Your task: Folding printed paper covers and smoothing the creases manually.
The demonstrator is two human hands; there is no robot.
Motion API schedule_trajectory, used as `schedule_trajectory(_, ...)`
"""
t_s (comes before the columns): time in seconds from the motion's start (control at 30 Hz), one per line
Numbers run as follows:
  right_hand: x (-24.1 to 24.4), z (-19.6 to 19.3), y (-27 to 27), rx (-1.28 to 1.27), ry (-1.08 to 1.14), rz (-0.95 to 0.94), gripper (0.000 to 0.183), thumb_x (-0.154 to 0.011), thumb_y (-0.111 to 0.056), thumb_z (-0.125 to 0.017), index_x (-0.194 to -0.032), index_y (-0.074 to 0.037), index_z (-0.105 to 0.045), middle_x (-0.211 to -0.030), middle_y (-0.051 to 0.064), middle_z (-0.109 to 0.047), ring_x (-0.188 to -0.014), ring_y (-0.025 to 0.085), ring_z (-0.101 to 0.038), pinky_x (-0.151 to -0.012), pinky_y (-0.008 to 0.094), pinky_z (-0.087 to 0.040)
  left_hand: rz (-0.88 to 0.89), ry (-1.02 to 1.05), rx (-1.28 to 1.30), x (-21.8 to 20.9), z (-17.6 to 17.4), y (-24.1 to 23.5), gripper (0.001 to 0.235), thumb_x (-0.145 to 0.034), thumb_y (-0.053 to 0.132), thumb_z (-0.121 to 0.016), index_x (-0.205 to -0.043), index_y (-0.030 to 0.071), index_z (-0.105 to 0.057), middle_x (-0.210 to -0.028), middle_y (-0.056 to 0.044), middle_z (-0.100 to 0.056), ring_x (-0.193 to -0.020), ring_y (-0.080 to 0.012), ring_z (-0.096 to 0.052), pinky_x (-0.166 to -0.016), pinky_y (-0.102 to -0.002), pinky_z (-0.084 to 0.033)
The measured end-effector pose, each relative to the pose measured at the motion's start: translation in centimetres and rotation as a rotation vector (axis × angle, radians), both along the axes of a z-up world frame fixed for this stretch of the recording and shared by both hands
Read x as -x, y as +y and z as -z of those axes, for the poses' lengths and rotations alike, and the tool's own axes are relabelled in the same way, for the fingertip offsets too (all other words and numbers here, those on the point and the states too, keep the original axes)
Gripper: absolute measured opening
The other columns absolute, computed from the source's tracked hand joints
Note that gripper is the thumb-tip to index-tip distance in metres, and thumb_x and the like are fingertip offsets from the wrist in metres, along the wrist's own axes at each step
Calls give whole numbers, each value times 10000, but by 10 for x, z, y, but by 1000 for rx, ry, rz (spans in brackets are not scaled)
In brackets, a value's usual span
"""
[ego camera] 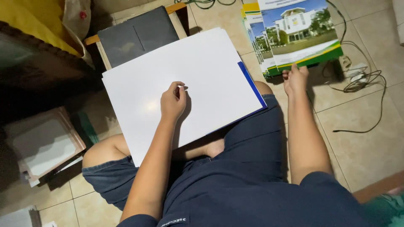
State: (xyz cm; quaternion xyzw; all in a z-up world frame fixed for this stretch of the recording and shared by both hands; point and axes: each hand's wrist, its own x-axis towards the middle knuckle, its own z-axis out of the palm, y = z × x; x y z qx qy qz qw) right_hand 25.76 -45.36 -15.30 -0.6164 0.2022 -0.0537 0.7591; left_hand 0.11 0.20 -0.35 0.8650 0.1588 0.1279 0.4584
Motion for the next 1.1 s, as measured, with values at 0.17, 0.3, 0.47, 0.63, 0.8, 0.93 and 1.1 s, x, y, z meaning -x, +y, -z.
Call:
schedule_trajectory(0.17,-23,15,6,53,124,-57,265,-1101,-145,-453,-1364,-125,-476,-948,61,-593,-633,157,-680,-557,151,-534,7,8,44,0,2,2,158,-1017,182,-534,-1110,157,-659,-690,-90,-708,-594,-237,-646,-640,-357,-531)
schedule_trajectory(0.3,-42,55,-13,73,236,-107,331,-1085,-128,-454,-1407,-60,-416,-992,88,-590,-654,164,-696,-546,189,-546,1,13,102,-2,3,4,155,-1016,198,-535,-1108,171,-657,-693,-70,-717,-606,-229,-646,-647,-349,-537)
schedule_trajectory(0.47,-10,-4,5,176,333,-153,335,-1081,-257,-468,-1278,13,-442,-898,133,-651,-625,134,-687,-527,182,-535,-1,-3,106,-2,1,3,148,-1006,181,-544,-1093,165,-663,-711,-80,-726,-597,-225,-644,-637,-342,-531)
schedule_trajectory(0.63,15,4,2,641,203,-101,499,-1089,-512,-516,-1177,-24,-462,-732,216,-652,-470,293,-652,-359,337,-519,-12,-36,120,-3,-2,4,150,-997,171,-547,-1087,148,-664,-779,-111,-752,-588,-241,-634,-637,-359,-522)
schedule_trajectory(0.8,140,-112,109,1006,-339,-411,117,-1050,-123,-628,-1112,-32,-670,-963,232,-693,-919,445,-690,-770,475,-571,9,-33,111,0,-11,1,159,-993,175,-536,-1095,152,-656,-866,-96,-781,-609,-251,-661,-650,-370,-535)
schedule_trajectory(0.93,208,-187,165,1451,-214,-589,373,-982,-252,-649,-1275,-22,-635,-1201,223,-630,-1153,412,-606,-894,507,-572,3,-60,103,2,-6,1,154,-987,163,-542,-1087,150,-658,-896,-82,-787,-657,-264,-687,-683,-374,-551)
schedule_trajectory(1.1,219,-192,179,1583,169,-677,649,-1002,-411,-548,-1445,54,-452,-1355,281,-497,-1320,442,-442,-1034,557,-453,5,-23,79,1,-7,1,170,-997,180,-532,-1102,152,-663,-942,-74,-790,-661,-230,-671,-695,-370,-548)
